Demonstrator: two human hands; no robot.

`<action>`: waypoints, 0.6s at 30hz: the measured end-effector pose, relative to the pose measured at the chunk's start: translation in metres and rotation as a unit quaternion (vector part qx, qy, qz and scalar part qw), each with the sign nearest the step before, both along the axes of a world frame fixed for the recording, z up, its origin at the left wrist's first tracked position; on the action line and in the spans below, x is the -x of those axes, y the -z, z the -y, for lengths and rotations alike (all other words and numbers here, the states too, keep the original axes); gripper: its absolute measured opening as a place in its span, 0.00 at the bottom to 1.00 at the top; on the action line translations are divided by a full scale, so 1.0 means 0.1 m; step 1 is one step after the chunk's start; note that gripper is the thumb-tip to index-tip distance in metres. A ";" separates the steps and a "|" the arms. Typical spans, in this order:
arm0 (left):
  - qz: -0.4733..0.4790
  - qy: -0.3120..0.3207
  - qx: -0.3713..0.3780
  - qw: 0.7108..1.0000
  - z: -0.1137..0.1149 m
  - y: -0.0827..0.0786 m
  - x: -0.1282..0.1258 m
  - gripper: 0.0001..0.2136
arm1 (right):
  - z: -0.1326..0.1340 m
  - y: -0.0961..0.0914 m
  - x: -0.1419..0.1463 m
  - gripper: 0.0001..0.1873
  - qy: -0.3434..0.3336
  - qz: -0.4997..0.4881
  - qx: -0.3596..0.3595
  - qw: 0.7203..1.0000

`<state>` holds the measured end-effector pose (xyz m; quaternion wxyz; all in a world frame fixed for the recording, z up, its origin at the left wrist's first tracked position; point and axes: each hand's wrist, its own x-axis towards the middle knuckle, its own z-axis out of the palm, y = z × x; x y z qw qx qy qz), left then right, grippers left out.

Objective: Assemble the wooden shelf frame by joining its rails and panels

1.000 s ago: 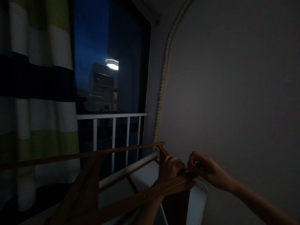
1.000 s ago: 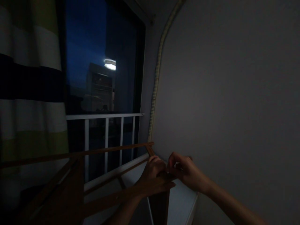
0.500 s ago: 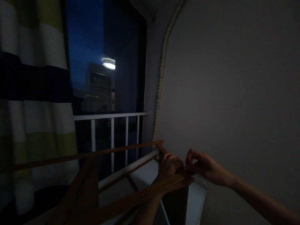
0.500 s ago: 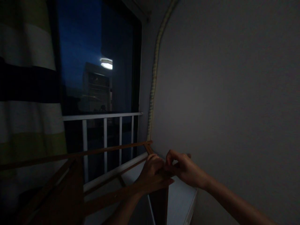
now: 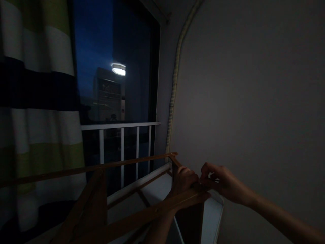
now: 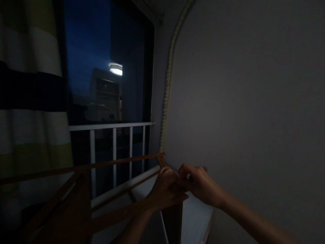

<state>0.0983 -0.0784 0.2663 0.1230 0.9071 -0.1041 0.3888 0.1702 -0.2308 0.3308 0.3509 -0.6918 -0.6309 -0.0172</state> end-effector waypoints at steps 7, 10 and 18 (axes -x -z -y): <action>0.001 -0.007 0.015 1.000 0.04 -0.01 0.05 0.23 | 0.01 -0.09 0.01 0.02 0.000 0.027 0.027 0.999; -0.009 -0.007 0.022 1.000 0.06 -0.03 0.09 0.21 | 0.00 -0.15 0.04 0.01 0.000 0.018 0.051 0.999; 0.070 0.038 0.121 0.990 0.12 0.06 0.15 0.26 | 0.00 -0.18 0.12 0.03 0.029 0.049 0.063 0.996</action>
